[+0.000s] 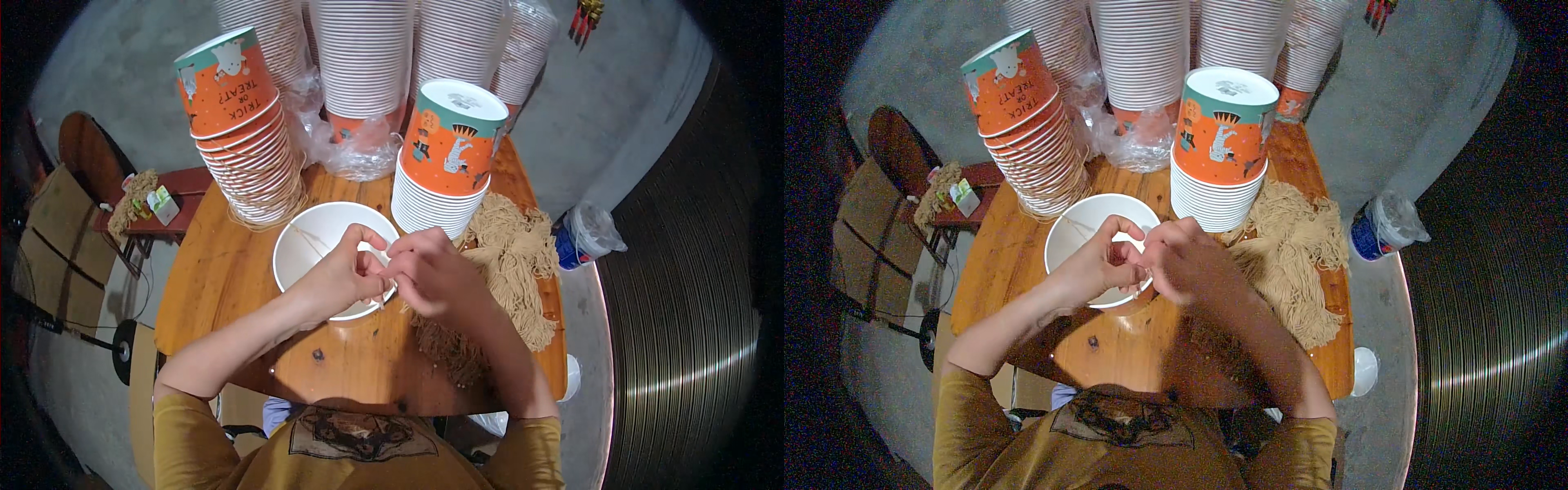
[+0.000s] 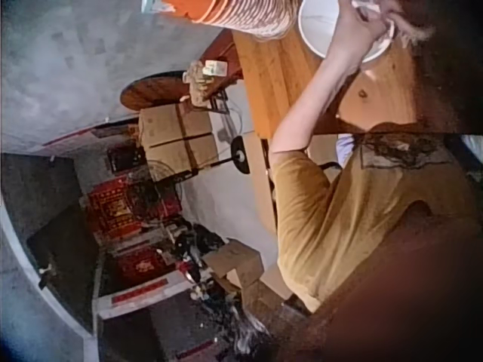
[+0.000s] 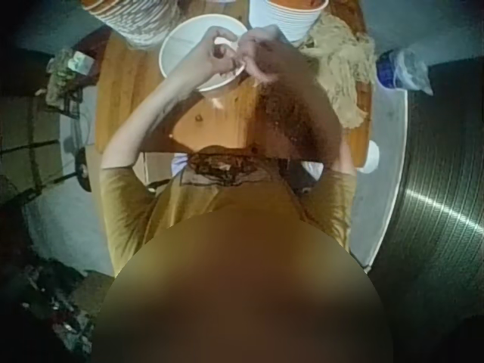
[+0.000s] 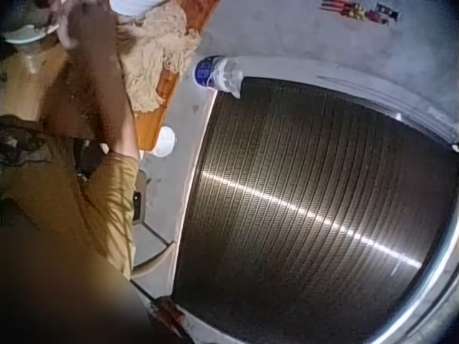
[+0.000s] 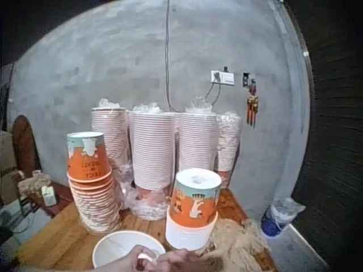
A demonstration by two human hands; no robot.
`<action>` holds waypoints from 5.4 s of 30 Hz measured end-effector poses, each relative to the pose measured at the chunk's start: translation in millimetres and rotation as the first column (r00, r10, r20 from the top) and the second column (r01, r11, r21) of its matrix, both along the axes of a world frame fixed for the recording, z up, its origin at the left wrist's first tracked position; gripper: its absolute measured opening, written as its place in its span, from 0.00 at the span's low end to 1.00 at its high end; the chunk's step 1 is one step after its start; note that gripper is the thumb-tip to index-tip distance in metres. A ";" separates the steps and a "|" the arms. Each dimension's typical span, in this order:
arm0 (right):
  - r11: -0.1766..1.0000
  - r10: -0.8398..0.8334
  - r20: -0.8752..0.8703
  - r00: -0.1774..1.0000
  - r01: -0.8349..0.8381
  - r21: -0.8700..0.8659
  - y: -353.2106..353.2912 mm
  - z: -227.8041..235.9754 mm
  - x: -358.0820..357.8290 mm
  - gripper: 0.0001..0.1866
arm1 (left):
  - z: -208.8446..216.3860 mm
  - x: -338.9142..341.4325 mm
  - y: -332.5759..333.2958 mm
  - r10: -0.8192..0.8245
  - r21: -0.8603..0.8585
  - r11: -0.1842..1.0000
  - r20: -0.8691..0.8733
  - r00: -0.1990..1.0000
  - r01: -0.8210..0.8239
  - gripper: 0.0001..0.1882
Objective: The recorder is tying thin brown strings onto the sides of paper cups.
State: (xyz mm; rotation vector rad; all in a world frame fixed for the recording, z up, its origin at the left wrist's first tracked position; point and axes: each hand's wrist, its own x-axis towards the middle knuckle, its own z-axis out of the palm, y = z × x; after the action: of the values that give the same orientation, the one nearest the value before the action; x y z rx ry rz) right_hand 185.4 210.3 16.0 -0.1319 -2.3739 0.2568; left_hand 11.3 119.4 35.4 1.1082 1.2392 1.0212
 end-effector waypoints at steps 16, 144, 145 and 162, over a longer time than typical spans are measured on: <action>0.176 0.214 -0.196 0.957 -0.235 -0.956 -0.7 -10.0 11.0 0.05 | 1.7 -12.8 11.7 -0.160 -0.189 0.962 0.185 0.970 0.195 0.19; 0.803 0.055 0.350 0.935 0.167 -0.572 -3.6 19.9 -13.4 0.07 | -6.6 -7.7 -5.9 0.092 0.313 0.949 -0.335 0.938 0.019 0.18; 0.802 0.055 0.351 0.935 0.168 -0.572 -1.3 18.7 -14.2 0.07 | -7.2 -8.1 -6.0 0.090 0.313 0.950 -0.334 0.938 0.020 0.18; 0.431 0.116 0.223 0.968 0.153 -0.889 -4.7 8.4 -11.4 0.08 | -8.0 -13.0 -7.3 0.120 0.392 0.919 -0.377 0.918 0.041 0.16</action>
State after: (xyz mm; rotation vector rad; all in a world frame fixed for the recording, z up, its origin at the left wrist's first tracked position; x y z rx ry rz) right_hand 174.0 205.7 24.4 -0.7444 -2.1813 1.6128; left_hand -1.7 112.1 27.4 1.6728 1.4125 1.1455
